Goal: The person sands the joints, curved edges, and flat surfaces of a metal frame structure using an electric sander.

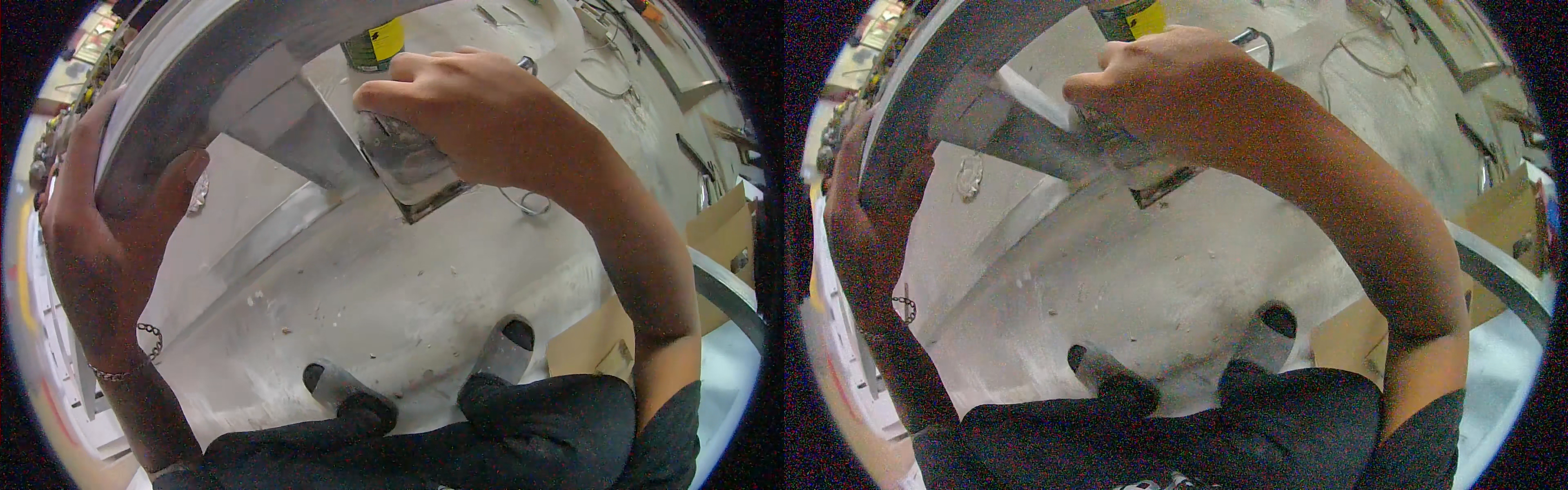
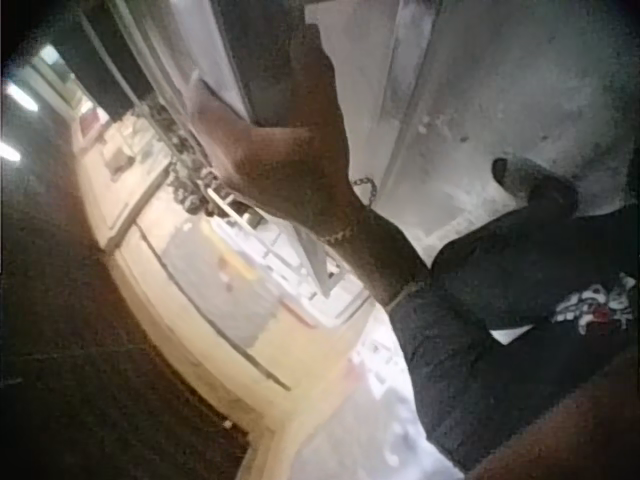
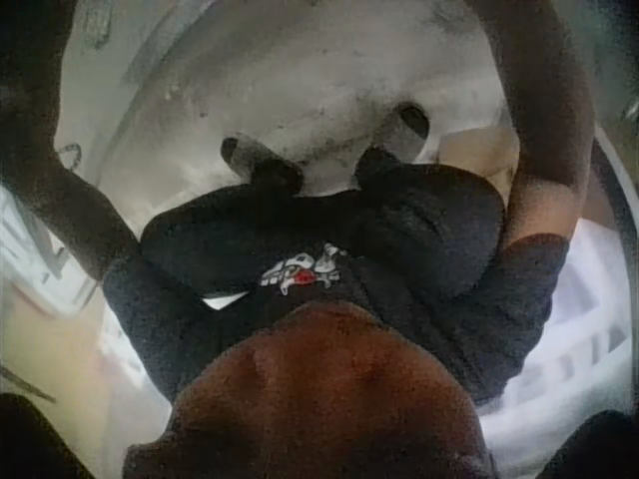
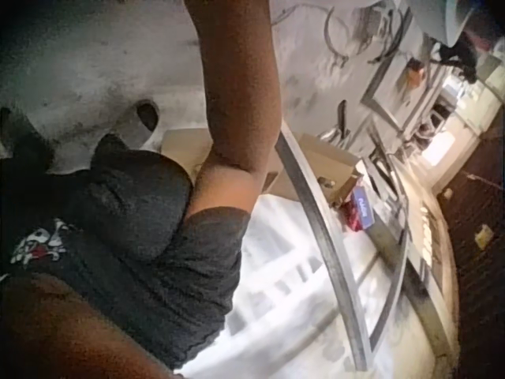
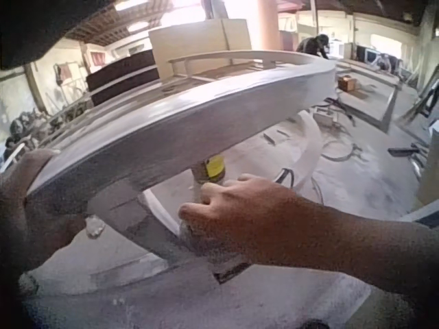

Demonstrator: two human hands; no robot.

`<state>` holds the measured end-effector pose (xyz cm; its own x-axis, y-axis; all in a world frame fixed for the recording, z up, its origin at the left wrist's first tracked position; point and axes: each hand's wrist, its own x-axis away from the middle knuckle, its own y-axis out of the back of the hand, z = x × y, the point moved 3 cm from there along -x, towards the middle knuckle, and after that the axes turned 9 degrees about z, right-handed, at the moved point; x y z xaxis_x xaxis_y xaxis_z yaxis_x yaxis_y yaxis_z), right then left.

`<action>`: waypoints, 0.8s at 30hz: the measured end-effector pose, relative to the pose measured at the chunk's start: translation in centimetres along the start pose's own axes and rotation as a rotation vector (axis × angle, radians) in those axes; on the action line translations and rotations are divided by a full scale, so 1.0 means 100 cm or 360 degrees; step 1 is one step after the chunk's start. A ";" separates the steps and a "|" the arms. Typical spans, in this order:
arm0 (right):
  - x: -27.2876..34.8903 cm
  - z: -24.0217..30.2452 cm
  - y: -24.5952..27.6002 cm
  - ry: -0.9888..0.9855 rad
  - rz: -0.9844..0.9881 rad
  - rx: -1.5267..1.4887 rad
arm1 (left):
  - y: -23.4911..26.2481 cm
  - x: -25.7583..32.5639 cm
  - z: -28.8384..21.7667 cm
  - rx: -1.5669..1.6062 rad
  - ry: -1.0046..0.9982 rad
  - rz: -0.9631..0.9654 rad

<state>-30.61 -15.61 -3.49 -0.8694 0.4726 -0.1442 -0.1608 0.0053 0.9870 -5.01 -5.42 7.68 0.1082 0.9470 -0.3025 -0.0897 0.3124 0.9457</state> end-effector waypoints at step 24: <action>-0.026 -0.018 -0.013 -0.0123 -0.0010 -0.0003 | -0.007 -0.010 -0.003 0.0045 0.0012 0.0037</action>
<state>-28.96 -18.48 -4.57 -0.8298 0.5390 -0.1446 -0.1674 0.0068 0.9859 -5.37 -6.53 7.25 0.0990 0.9546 -0.2809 -0.0642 0.2879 0.9555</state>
